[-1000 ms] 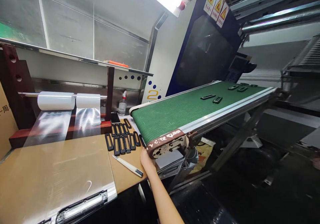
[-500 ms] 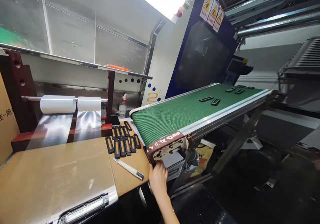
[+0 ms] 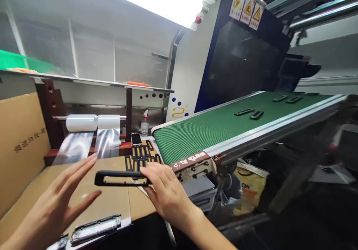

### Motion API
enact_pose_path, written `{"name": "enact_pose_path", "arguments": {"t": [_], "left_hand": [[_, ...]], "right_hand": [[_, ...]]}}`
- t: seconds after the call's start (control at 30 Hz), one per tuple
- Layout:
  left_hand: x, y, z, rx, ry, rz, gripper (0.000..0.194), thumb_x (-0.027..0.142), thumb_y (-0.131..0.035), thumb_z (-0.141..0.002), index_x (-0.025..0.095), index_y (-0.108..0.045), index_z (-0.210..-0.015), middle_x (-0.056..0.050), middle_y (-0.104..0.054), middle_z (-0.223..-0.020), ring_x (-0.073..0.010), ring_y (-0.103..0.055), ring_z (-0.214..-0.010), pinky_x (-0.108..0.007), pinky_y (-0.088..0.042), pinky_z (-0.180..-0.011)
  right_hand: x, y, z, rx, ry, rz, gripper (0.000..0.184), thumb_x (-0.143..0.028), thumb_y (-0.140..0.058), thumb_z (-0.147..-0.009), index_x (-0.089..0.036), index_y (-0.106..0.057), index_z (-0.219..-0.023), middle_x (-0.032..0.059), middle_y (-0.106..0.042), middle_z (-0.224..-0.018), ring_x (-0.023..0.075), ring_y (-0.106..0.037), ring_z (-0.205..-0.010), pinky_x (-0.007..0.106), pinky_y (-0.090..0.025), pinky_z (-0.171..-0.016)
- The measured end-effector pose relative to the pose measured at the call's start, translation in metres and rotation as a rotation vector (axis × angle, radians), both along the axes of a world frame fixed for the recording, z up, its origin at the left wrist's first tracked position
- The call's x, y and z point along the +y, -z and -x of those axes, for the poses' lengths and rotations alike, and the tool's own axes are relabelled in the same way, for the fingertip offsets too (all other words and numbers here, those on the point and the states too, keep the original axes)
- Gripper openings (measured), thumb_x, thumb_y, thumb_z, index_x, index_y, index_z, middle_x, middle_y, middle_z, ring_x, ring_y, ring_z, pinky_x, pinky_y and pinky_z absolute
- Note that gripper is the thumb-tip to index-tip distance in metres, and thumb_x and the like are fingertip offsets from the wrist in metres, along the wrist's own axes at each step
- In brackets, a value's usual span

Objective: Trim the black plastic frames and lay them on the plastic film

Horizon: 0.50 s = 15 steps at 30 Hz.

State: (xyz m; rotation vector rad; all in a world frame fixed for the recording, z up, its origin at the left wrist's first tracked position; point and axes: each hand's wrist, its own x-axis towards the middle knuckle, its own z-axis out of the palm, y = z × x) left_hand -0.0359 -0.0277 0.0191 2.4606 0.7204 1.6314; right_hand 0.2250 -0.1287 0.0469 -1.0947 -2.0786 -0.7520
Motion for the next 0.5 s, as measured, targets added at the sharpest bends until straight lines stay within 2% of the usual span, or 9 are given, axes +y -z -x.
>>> {"name": "enact_pose_path", "arguments": {"t": [0.03,0.1,0.17,0.23,0.33,0.4,0.5], "left_hand": [[0.009,-0.027,0.004,0.155,-0.056,-0.296,0.051,0.029,-0.066,-0.082,0.026,-0.052,-0.131,-0.005,-0.063,-0.127,-0.0207,-0.06,-0.113,-0.033,-0.044,-0.101],[0.015,-0.081,0.013,0.263,-0.178,-0.599,0.04,0.026,-0.057,-0.088,0.02,-0.053,-0.127,-0.005,-0.069,-0.112,-0.0176,-0.065,-0.099,-0.032,-0.047,-0.094],[0.01,-0.128,0.023,0.27,-0.327,-0.752,0.037,0.028,-0.052,-0.091,0.016,-0.054,-0.126,-0.004,-0.068,-0.108,-0.0171,-0.064,-0.097,-0.036,-0.048,-0.09],[0.001,-0.163,0.032,0.261,-0.448,-0.839,0.039,0.029,-0.046,-0.094,0.015,-0.05,-0.13,-0.003,-0.064,-0.114,-0.0171,-0.061,-0.103,-0.041,-0.047,-0.091],[-0.01,-0.195,0.042,0.249,-0.55,-0.877,0.042,0.03,-0.034,-0.096,0.015,-0.043,-0.134,-0.001,-0.06,-0.119,-0.0166,-0.057,-0.111,-0.048,-0.043,-0.094],[-0.013,-0.207,0.046,0.245,-0.586,-0.864,0.043,0.031,-0.033,-0.096,0.016,-0.042,-0.135,-0.001,-0.061,-0.117,-0.0161,-0.057,-0.112,-0.05,-0.042,-0.094],[-0.013,-0.217,0.046,0.213,-0.587,-0.896,0.042,0.034,-0.036,-0.096,0.017,-0.047,-0.132,-0.001,-0.066,-0.11,-0.0153,-0.062,-0.106,-0.048,-0.044,-0.093]], "right_hand": [[0.009,-0.025,0.004,-0.039,-0.048,-0.059,0.036,-0.012,-0.044,-0.094,-0.014,-0.042,-0.13,0.0124,-0.061,-0.115,0.021,-0.053,-0.117,0.036,-0.046,-0.099],[0.023,-0.072,0.011,-0.111,-0.098,-0.172,0.034,-0.012,-0.045,-0.095,-0.014,-0.042,-0.129,0.0121,-0.061,-0.115,0.0207,-0.052,-0.118,0.036,-0.045,-0.099],[0.032,-0.112,0.017,-0.171,-0.114,-0.301,0.034,-0.015,-0.048,-0.095,-0.014,-0.043,-0.129,0.011,-0.061,-0.115,0.0206,-0.052,-0.117,0.035,-0.044,-0.1],[0.037,-0.145,0.023,-0.198,-0.121,-0.439,0.035,-0.017,-0.051,-0.095,-0.014,-0.044,-0.129,0.0098,-0.061,-0.115,0.02,-0.054,-0.115,0.034,-0.043,-0.099],[0.039,-0.18,0.029,-0.202,-0.139,-0.586,0.034,-0.017,-0.052,-0.095,-0.013,-0.045,-0.128,0.0099,-0.062,-0.114,0.0196,-0.055,-0.112,0.033,-0.044,-0.096],[0.038,-0.194,0.033,-0.206,-0.149,-0.63,0.033,-0.016,-0.052,-0.095,-0.013,-0.045,-0.128,0.0097,-0.062,-0.113,0.0197,-0.056,-0.111,0.034,-0.045,-0.095],[0.035,-0.204,0.035,-0.212,-0.149,-0.649,0.033,-0.017,-0.051,-0.096,-0.014,-0.045,-0.128,0.0096,-0.062,-0.113,0.0198,-0.056,-0.11,0.035,-0.045,-0.094]]}}
